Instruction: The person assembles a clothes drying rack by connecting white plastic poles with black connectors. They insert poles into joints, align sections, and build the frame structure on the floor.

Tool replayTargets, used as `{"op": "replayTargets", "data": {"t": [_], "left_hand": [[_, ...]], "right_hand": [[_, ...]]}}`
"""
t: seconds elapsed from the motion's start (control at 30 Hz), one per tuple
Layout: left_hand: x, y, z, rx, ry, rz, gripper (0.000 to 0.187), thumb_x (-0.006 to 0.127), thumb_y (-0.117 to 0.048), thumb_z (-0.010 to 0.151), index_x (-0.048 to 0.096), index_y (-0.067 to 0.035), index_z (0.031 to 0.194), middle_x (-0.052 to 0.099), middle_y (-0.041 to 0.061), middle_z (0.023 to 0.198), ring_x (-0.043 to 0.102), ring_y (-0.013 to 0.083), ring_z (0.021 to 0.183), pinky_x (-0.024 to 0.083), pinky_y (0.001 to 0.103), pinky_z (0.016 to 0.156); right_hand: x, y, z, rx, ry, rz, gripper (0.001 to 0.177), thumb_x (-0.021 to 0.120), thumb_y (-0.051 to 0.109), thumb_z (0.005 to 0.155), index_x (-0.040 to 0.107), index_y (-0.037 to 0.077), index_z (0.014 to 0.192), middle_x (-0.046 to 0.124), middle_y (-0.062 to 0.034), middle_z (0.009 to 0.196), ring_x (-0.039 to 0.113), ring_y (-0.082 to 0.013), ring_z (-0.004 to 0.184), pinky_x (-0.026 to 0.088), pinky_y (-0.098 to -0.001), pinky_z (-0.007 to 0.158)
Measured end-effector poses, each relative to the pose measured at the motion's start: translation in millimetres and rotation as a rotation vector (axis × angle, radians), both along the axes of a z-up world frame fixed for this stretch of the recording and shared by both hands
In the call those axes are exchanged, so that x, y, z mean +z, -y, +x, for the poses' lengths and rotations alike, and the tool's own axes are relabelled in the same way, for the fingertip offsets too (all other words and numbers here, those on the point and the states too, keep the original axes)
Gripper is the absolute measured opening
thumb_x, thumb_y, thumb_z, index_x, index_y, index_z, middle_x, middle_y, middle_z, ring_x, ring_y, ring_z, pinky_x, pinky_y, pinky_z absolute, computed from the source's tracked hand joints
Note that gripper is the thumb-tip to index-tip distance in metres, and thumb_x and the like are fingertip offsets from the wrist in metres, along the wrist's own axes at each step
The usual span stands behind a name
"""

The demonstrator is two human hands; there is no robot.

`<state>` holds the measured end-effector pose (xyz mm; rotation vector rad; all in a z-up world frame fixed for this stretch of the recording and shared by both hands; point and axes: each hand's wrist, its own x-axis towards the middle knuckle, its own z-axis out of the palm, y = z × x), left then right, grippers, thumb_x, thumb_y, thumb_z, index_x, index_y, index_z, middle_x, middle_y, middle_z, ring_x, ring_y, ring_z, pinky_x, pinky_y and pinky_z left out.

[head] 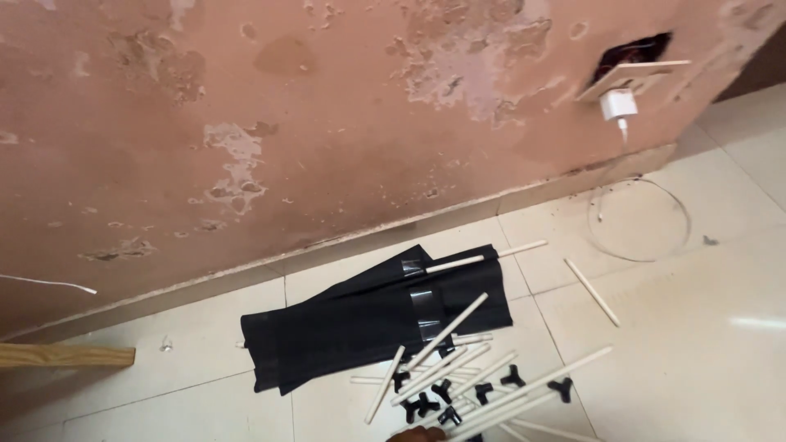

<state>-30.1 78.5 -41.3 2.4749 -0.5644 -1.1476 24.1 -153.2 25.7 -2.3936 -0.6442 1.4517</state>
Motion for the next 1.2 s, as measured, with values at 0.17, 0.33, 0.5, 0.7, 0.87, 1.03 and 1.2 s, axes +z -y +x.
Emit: {"op": "replayTargets", "data": {"t": [0.17,0.33,0.5,0.7,0.87,1.03,1.2], "left_hand": [[-60.4,3.3,0.7,-0.039,-0.043,0.066,0.044,0.068,-0.013,0.088,0.064,-0.017,0.131,0.070,0.015,0.122,0.066,0.0353,0.112,0.052,0.043,0.097],[-65.3,-8.5,19.2,-0.041,-0.058,0.073,0.043,0.067,-0.014,0.088,0.065,-0.016,0.130,0.069,0.016,0.121,0.065,0.0365,0.111,0.052,0.044,0.096],[-45.6,-19.9,19.7,0.008,-0.031,0.015,0.042,0.067,-0.015,0.088,0.065,-0.014,0.129,0.069,0.017,0.120,0.065,0.0377,0.111,0.052,0.046,0.095],[10.3,-36.4,-26.6,0.170,0.111,-0.183,0.041,0.067,-0.015,0.088,0.066,-0.013,0.128,0.068,0.019,0.119,0.065,0.0392,0.110,0.052,0.047,0.094],[62.5,-28.3,10.3,0.224,0.234,-0.300,0.031,0.063,-0.014,0.089,0.071,-0.010,0.119,0.071,0.018,0.112,0.067,0.0377,0.103,0.054,0.044,0.090],[78.3,-11.5,60.5,0.182,0.372,-0.278,0.031,0.062,-0.012,0.092,0.068,-0.008,0.122,0.068,0.022,0.112,0.067,0.0405,0.102,0.054,0.046,0.090],[76.2,-3.4,91.3,0.273,0.403,-0.150,0.031,0.066,-0.014,0.087,0.070,-0.011,0.118,0.067,0.016,0.115,0.064,0.0375,0.108,0.052,0.046,0.093]], "right_hand": [[-46.5,-3.5,2.7,0.005,0.022,-0.005,0.043,0.067,0.034,0.093,0.061,0.016,0.131,0.062,-0.0079,0.133,0.062,-0.0286,0.115,0.051,-0.0458,0.096],[-74.6,-6.2,37.3,0.011,0.034,-0.011,0.039,0.066,0.033,0.093,0.063,0.016,0.128,0.064,-0.0067,0.131,0.065,-0.0270,0.110,0.053,-0.0441,0.093],[-79.1,0.0,47.3,0.038,0.047,-0.034,0.035,0.065,0.031,0.093,0.066,0.016,0.124,0.066,-0.0054,0.129,0.067,-0.0255,0.105,0.055,-0.0425,0.090],[-77.2,17.8,4.1,0.015,0.021,-0.048,0.031,0.064,0.030,0.093,0.069,0.016,0.120,0.068,-0.0039,0.127,0.071,-0.0236,0.099,0.057,-0.0406,0.087],[-51.9,43.6,-12.6,-0.052,0.081,-0.017,0.028,0.063,0.029,0.093,0.071,0.016,0.117,0.069,-0.0026,0.125,0.073,-0.0221,0.095,0.060,-0.0390,0.084],[-28.3,104.3,6.7,-0.558,0.437,0.035,0.028,0.061,0.029,0.094,0.072,0.021,0.119,0.076,-0.0076,0.111,0.074,-0.0233,0.091,0.060,-0.0399,0.082],[-50.4,89.5,-5.2,-0.673,0.406,0.258,0.033,0.061,0.028,0.091,0.073,0.018,0.119,0.081,-0.0108,0.101,0.077,-0.0251,0.094,0.060,-0.0389,0.088]]}}
